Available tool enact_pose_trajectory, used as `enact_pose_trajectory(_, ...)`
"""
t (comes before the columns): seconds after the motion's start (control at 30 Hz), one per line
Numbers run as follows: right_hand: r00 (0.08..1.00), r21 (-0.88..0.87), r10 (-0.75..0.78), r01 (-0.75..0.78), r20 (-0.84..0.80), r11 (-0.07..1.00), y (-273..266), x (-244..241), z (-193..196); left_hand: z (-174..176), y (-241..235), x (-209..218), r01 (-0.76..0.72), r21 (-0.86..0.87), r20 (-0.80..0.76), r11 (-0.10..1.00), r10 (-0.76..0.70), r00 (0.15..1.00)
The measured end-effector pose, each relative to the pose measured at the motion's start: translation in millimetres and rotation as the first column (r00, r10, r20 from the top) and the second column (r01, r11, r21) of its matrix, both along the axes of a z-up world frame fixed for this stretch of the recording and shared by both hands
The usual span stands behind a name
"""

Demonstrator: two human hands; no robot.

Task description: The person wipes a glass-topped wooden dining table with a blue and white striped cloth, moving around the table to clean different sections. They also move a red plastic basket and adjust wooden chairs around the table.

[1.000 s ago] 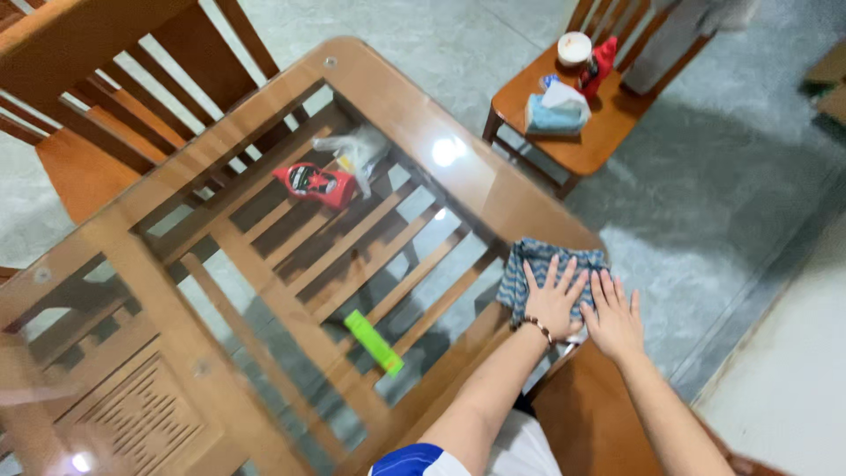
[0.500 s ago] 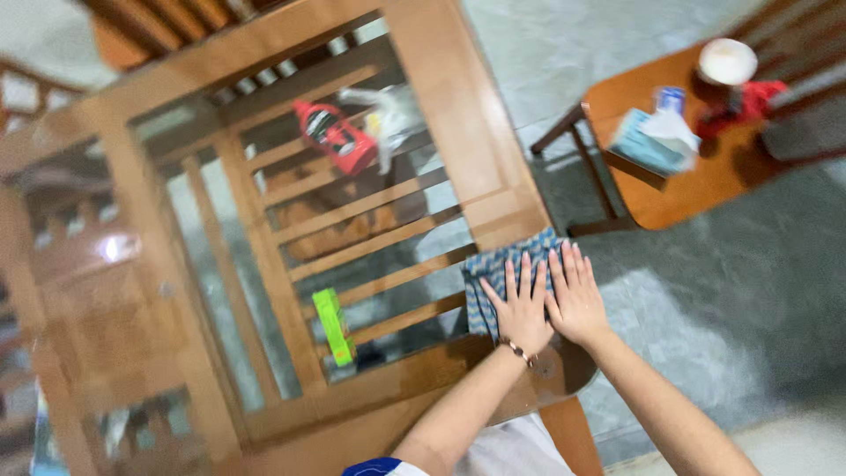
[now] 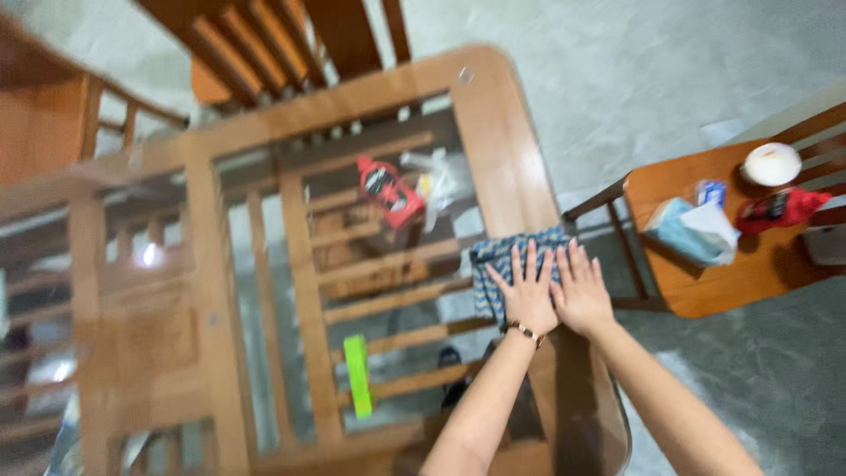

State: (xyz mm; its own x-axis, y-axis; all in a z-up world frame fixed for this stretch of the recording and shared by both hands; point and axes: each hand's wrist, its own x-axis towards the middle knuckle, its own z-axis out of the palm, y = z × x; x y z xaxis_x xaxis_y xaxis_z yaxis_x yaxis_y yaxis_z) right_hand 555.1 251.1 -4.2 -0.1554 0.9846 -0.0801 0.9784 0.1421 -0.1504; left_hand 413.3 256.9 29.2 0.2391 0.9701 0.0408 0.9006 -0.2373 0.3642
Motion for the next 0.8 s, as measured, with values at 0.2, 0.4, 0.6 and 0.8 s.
enact_pose_trajectory(0.2, 0.989, -0.054, 0.014, -0.023, -0.149, 0.998, 30, 9, 0, -9, 18, 9, -0.050, -0.029, 0.007, 0.998, 0.050, 0.999)
enact_pose_trajectory(0.4, 0.979, -0.067, 0.135, -0.146, -0.155, 0.987, 86, 11, -3, -11, 51, 23, -0.209, 0.051, -0.060, 0.977, 0.212, 0.976)
enact_pose_trajectory(0.6, 0.946, -0.023, 0.296, -0.301, -0.130, 0.953, 120, 20, -12, -21, 62, 39, -0.386, 0.057, -0.118, 0.921, 0.390, 0.913)
enact_pose_trajectory(0.8, 0.927, -0.177, 0.362, -0.374, -0.094, 0.911, 137, 26, -3, -20, 75, 47, -0.451, 0.002, -0.176, 0.893, 0.444, 0.879)
